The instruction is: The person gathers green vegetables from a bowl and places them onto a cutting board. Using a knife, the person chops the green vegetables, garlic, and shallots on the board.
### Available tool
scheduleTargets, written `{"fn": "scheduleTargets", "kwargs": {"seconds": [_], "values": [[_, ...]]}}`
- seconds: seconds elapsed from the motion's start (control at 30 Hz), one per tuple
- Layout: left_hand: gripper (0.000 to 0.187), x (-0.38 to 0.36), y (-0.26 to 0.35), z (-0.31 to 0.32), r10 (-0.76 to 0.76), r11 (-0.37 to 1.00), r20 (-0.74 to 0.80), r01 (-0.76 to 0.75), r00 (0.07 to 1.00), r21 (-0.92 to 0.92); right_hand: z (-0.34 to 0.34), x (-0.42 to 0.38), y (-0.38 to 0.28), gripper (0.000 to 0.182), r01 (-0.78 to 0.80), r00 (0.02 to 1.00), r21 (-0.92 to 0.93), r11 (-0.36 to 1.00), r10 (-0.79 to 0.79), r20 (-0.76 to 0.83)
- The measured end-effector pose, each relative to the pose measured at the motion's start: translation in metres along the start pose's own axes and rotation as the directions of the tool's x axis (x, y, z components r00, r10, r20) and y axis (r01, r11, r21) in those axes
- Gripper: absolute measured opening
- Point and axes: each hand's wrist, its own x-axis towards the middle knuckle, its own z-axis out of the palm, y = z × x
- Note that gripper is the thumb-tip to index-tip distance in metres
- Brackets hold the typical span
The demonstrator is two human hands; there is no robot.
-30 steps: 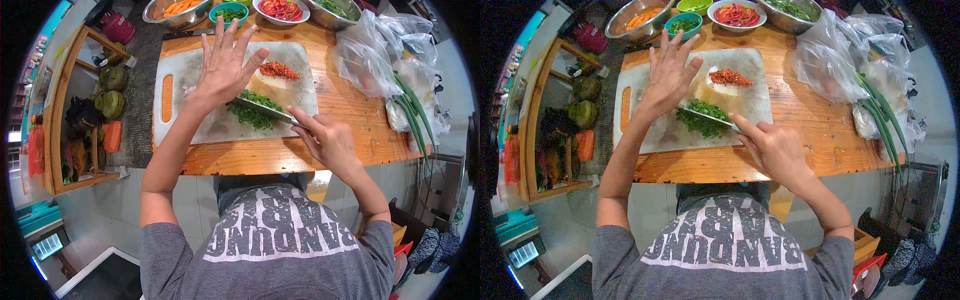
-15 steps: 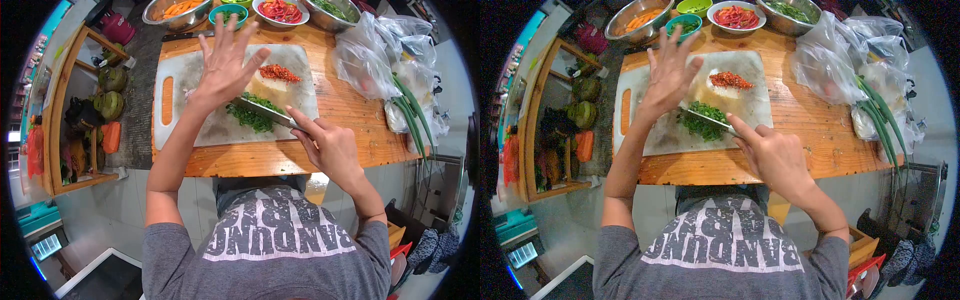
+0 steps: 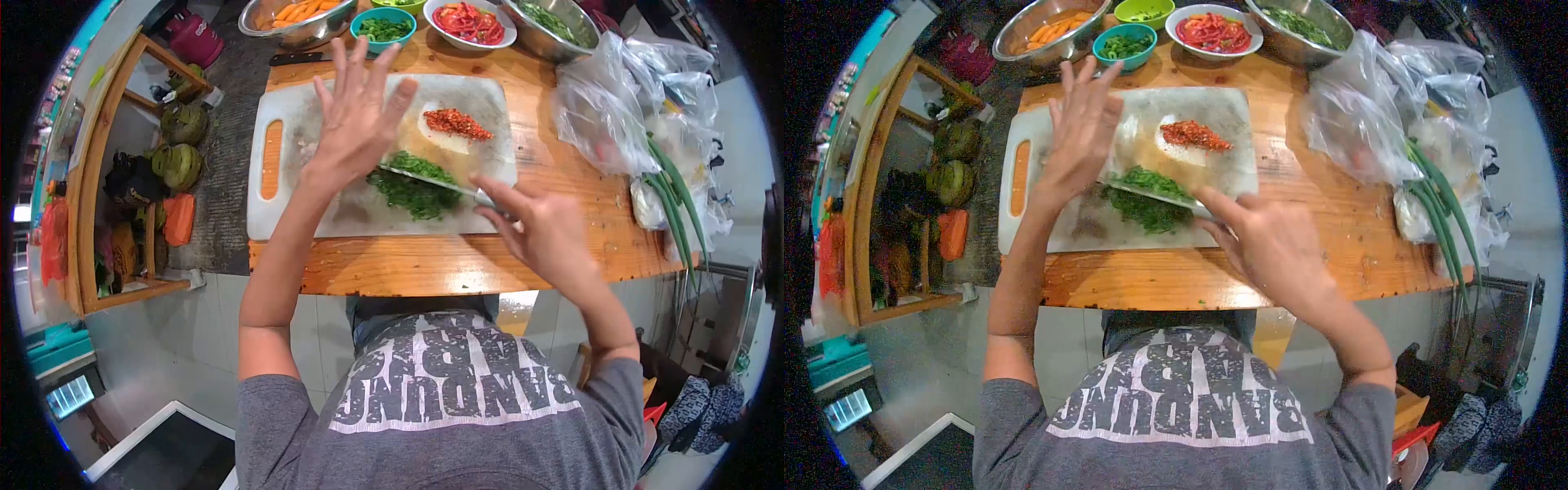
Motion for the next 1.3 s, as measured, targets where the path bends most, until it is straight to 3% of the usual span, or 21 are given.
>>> {"fn": "scheduleTargets", "kwargs": {"seconds": [0.03,0.13,0.27,0.4,0.5,0.6,0.7,0.77,0.83,0.9,0.97,1.07,1.27,1.3], "values": [[0.081,0.003,0.005,0.005,0.004,0.999,0.011,-0.003,1.000,-0.043,0.021,-0.009,0.011,0.035,-0.013,0.999,0.099,0.995,0.017,-0.041],[0.083,0.002,0.006,0.013,0.032,0.999,0.105,-0.036,0.994,0.031,0.022,-0.015,0.007,0.038,-0.034,0.999,0.039,0.999,0.035,-0.028],[0.075,0.017,0.015,-0.006,0.106,0.994,-0.079,-0.105,0.991,0.023,-0.003,0.000,0.015,0.038,-0.035,0.997,0.090,0.995,0.029,0.065],[0.069,0.026,0.004,-0.009,0.140,0.990,-0.158,-0.143,0.978,-0.008,-0.009,0.009,0.017,0.029,0.009,0.995,0.042,0.999,-0.013,0.101],[0.067,0.017,-0.006,-0.027,0.088,0.993,-0.218,-0.102,0.972,-0.054,0.007,0.006,0.026,0.026,0.014,1.000,0.094,0.995,-0.016,0.024],[0.064,-0.008,-0.024,-0.041,0.127,0.991,-0.300,-0.135,0.945,-0.004,0.006,0.003,0.029,0.023,0.024,0.999,0.110,0.994,-0.020,-0.035],[0.049,-0.040,-0.022,-0.054,0.169,0.985,-0.447,-0.166,0.878,0.047,0.002,-0.003,0.031,0.023,-0.002,0.994,0.247,0.969,0.029,-0.102],[0.030,-0.081,-0.019,-0.041,0.136,0.989,-0.640,-0.137,0.756,0.049,-0.006,-0.004,0.034,0.024,-0.061,0.993,0.263,0.963,0.086,-0.084],[0.022,-0.119,0.007,-0.020,0.390,0.919,-0.319,-0.344,0.864,0.194,-0.005,-0.008,0.039,0.026,-0.109,0.986,0.284,0.953,0.140,-0.088],[0.017,-0.134,0.036,-0.003,0.571,0.808,0.063,-0.573,0.819,0.135,-0.002,-0.009,0.043,0.027,-0.147,0.981,0.298,0.943,0.178,-0.081],[0.028,-0.136,0.049,0.021,0.576,0.801,0.150,-0.592,0.803,0.092,0.001,-0.008,0.046,0.029,-0.178,0.975,0.322,0.930,0.210,-0.068],[0.025,-0.130,0.053,0.031,0.552,0.814,0.173,-0.572,0.816,0.099,0.009,-0.011,0.049,0.028,-0.104,0.976,0.384,0.918,0.169,-0.139],[0.021,-0.122,0.045,0.034,0.516,0.793,0.391,-0.598,0.762,0.117,0.008,-0.016,0.048,0.027,-0.131,0.971,0.437,0.890,0.205,-0.127],[0.020,-0.120,0.045,0.032,0.526,0.799,0.309,-0.585,0.792,0.139,0.008,-0.016,0.048,0.027,-0.132,0.967,0.432,0.892,0.211,-0.140]]}}
